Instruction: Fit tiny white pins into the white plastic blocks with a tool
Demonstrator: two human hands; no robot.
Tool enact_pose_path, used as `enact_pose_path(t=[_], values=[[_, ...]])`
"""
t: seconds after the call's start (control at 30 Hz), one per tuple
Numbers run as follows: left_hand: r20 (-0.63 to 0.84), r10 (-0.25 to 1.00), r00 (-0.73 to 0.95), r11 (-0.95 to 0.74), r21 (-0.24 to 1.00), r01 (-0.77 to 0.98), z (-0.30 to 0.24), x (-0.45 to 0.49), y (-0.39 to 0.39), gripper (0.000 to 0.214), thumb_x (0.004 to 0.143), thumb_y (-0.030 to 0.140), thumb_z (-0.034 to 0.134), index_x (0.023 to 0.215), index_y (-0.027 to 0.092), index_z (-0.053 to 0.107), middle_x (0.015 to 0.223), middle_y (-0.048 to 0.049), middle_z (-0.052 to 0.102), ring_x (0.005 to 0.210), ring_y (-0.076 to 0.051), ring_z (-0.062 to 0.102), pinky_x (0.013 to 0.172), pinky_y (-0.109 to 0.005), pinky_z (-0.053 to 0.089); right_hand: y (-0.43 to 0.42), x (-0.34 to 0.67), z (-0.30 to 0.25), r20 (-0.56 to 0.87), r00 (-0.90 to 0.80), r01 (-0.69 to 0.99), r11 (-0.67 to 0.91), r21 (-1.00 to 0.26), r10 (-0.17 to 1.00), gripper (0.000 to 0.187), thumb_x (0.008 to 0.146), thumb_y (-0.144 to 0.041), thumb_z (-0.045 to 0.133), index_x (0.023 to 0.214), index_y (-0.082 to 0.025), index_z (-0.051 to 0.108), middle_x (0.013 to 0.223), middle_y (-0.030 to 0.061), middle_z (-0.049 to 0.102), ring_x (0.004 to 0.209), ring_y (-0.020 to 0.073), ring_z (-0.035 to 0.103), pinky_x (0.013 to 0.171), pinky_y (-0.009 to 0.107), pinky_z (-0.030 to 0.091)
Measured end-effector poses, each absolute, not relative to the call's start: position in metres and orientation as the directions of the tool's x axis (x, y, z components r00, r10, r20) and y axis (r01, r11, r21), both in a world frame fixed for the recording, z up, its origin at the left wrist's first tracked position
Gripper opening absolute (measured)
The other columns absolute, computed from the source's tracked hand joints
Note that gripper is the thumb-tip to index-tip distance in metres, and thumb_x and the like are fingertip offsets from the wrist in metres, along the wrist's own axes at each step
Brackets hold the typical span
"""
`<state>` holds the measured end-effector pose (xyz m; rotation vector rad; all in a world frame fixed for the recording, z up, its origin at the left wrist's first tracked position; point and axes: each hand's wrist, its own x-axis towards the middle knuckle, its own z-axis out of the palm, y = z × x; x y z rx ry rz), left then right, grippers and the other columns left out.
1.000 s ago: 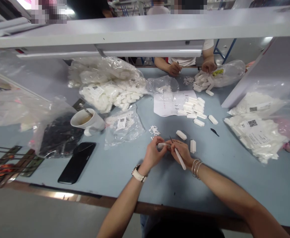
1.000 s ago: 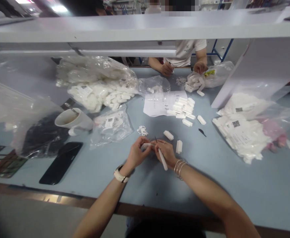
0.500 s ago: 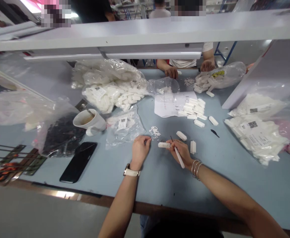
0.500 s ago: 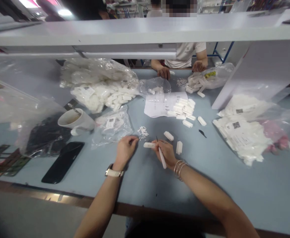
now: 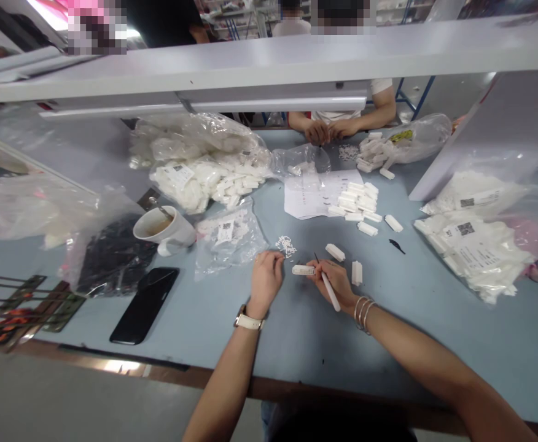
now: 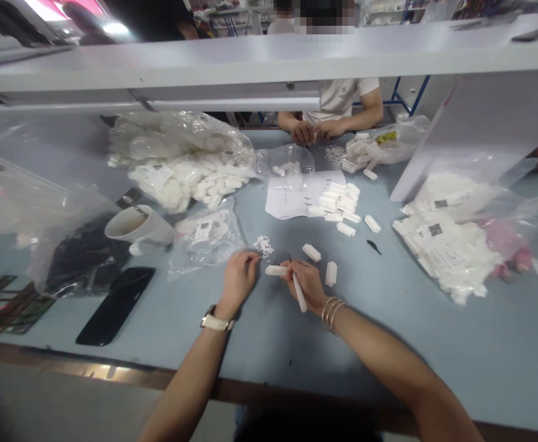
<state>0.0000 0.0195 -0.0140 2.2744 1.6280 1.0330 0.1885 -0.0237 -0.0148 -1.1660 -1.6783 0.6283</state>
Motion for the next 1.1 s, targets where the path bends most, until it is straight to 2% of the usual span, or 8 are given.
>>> enact_pose_path(t=[0.13,0.23,0.37,0.73,0.83,0.93,1.1], values=[[0.459,0.867,0.196,-0.479,0.656,0.583,-0.003,0.012,0.010,0.011,0.087,0.022,0.051,0.083,0.020,0.061,0.093,-0.0073,0.062,0.091,-0.020,0.058,0.085,-0.037,0.049,-0.023,0.189,-0.014,0.422,-0.080,0.417,0.415,-0.808,0.903,0.014,0.079,-0.015,0.053,0.068,-0.022,0.049,0.085,0.0030,0.071,0.077,0.0165,0.067,0.071,0.027,0.053],[0.424,0.860,0.283,-0.510,0.714,0.480,0.001,0.024,0.001,0.011,0.086,0.022,0.052,0.083,0.020,0.062,0.102,-0.0081,0.061,0.099,-0.020,0.058,0.089,-0.038,0.049,-0.023,0.190,-0.015,0.427,-0.072,0.424,0.416,-0.805,0.901,0.013,0.075,-0.011,0.052,0.068,-0.022,0.050,0.082,0.0034,0.071,0.079,0.0173,0.068,0.071,0.027,0.053],[0.417,0.845,0.336,-0.535,0.684,0.496,0.000,0.032,-0.006,0.012,0.086,0.019,0.052,0.083,0.020,0.063,0.105,-0.0085,0.059,0.103,-0.022,0.055,0.089,-0.040,0.049,-0.023,0.190,-0.018,0.417,-0.067,0.424,0.404,-0.810,0.906,0.014,0.071,-0.009,0.053,0.066,-0.023,0.049,0.079,0.0027,0.069,0.079,0.0178,0.068,0.070,0.026,0.053],[0.483,0.802,0.351,-0.595,0.590,0.547,-0.003,0.031,-0.005,0.011,0.086,0.016,0.051,0.084,0.019,0.062,0.104,-0.0093,0.060,0.102,-0.022,0.054,0.088,-0.042,0.048,-0.023,0.190,-0.017,0.442,-0.081,0.450,0.429,-0.784,0.893,0.016,0.070,-0.007,0.051,0.066,-0.023,0.049,0.074,0.0011,0.066,0.078,0.0172,0.066,0.070,0.026,0.052],[0.448,0.826,0.343,-0.564,0.636,0.527,-0.004,0.032,-0.005,0.009,0.084,0.016,0.053,0.084,0.020,0.061,0.105,-0.0090,0.061,0.103,-0.022,0.056,0.090,-0.041,0.048,-0.023,0.190,-0.014,0.478,-0.099,0.481,0.462,-0.745,0.873,0.017,0.074,-0.008,0.050,0.065,-0.023,0.049,0.073,0.0021,0.066,0.078,0.0178,0.066,0.068,0.026,0.052],[0.361,0.878,0.314,-0.474,0.741,0.476,-0.005,0.032,-0.005,0.010,0.083,0.018,0.053,0.091,0.019,0.058,0.105,-0.0092,0.064,0.101,-0.021,0.060,0.090,-0.040,0.048,-0.023,0.191,-0.014,0.516,-0.123,0.523,0.498,-0.692,0.847,0.017,0.078,-0.010,0.049,0.066,-0.022,0.051,0.073,0.0032,0.067,0.076,0.0180,0.066,0.068,0.027,0.053],[0.124,0.949,0.290,-0.247,0.863,0.440,0.001,0.032,-0.004,0.018,0.080,0.023,0.055,0.097,0.018,0.056,0.092,-0.0060,0.067,0.080,-0.018,0.063,0.075,-0.034,0.051,-0.022,0.190,-0.018,0.605,-0.131,0.526,0.573,-0.629,0.785,0.018,0.081,-0.010,0.047,0.070,-0.022,0.054,0.074,0.0016,0.069,0.076,0.0163,0.067,0.079,0.029,0.054]])
